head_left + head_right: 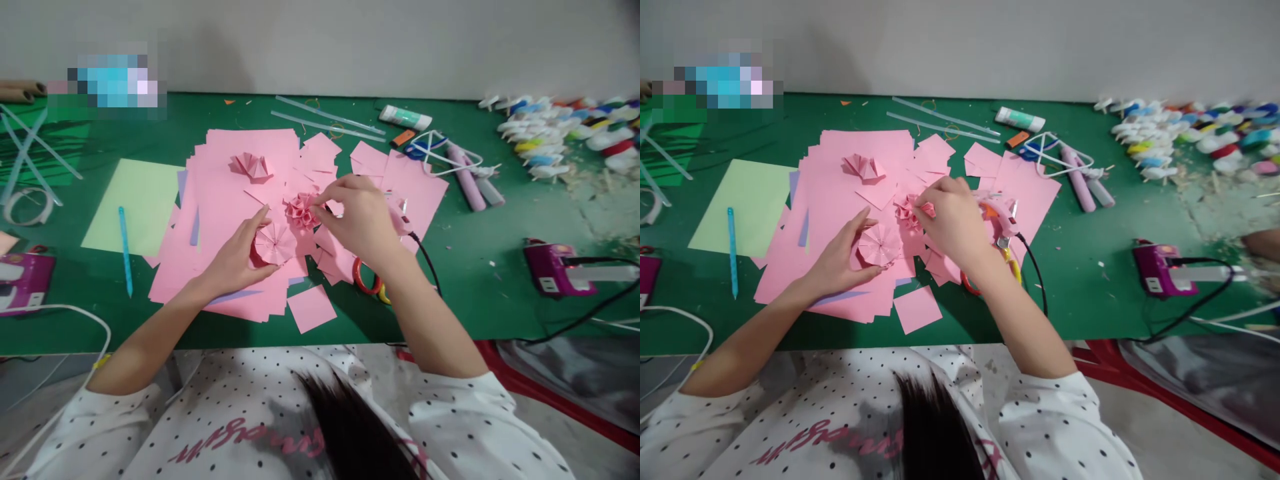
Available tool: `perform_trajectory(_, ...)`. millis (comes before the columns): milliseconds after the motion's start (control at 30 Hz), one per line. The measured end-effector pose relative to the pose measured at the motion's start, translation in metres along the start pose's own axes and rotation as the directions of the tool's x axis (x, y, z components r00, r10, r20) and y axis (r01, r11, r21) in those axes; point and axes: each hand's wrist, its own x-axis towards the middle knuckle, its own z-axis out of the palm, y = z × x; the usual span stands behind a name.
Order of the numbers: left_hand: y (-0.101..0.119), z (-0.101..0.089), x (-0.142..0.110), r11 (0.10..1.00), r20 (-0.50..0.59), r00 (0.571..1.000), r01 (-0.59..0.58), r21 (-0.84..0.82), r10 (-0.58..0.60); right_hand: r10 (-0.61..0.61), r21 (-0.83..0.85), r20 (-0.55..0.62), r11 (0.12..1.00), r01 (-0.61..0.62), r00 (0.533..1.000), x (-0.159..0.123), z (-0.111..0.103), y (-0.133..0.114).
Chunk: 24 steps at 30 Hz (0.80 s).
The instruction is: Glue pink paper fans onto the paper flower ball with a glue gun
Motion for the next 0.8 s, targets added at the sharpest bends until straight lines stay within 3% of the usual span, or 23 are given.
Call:
perform_trajectory(100, 0.002, 0.0, -0.002, 1.0, 0.005, 1.0, 0.01, 0.001, -0.01, 0.018, -0.057, -0.03, 0.998, -0.019, 0.999, 0.001, 0.02, -0.006)
perform_trajectory(233, 0.003, 0.0, -0.002, 1.0, 0.008, 1.0, -0.001, -0.016, 0.001, 0.001, -0.078, 0.014, 0.997, 0.0, 1.0, -0.002, 0.035, 0.005)
perform_trajectory(367, 0.005, 0.0, -0.002, 0.999, 0.011, 1.0, 0.006, -0.04, -0.005, 0.04, -0.042, 0.003, 0.998, -0.04, 0.999, -0.003, 0.025, 0.001)
perform_trajectory(467, 0.004, -0.001, -0.002, 0.997, -0.01, 1.0, 0.02, -0.078, -0.021, 0.094, 0.138, -0.012, 0.986, -0.092, 0.995, -0.006, 0.004, -0.012)
perform_trajectory(533, 0.002, -0.003, -0.001, 0.993, -0.058, 0.998, 0.018, -0.115, -0.025, 0.185, 0.347, -0.022, 0.923, -0.166, 0.982, -0.01, -0.008, -0.019)
perform_trajectory(633, -0.003, -0.005, 0.0, 0.984, -0.129, 0.992, -0.016, -0.177, -0.008, 0.24, 0.649, 0.07, 0.726, -0.227, 0.968, -0.016, -0.013, -0.024)
perform_trajectory(733, -0.004, -0.007, 0.001, 0.978, -0.129, 0.992, -0.025, -0.205, -0.001, 0.212, 0.774, 0.176, 0.573, -0.268, 0.961, -0.021, -0.006, -0.024)
perform_trajectory(800, -0.002, -0.007, 0.001, 0.974, -0.123, 0.992, -0.034, -0.223, 0.006, 0.196, 0.772, 0.209, 0.569, -0.284, 0.958, -0.022, 0.0, -0.026)
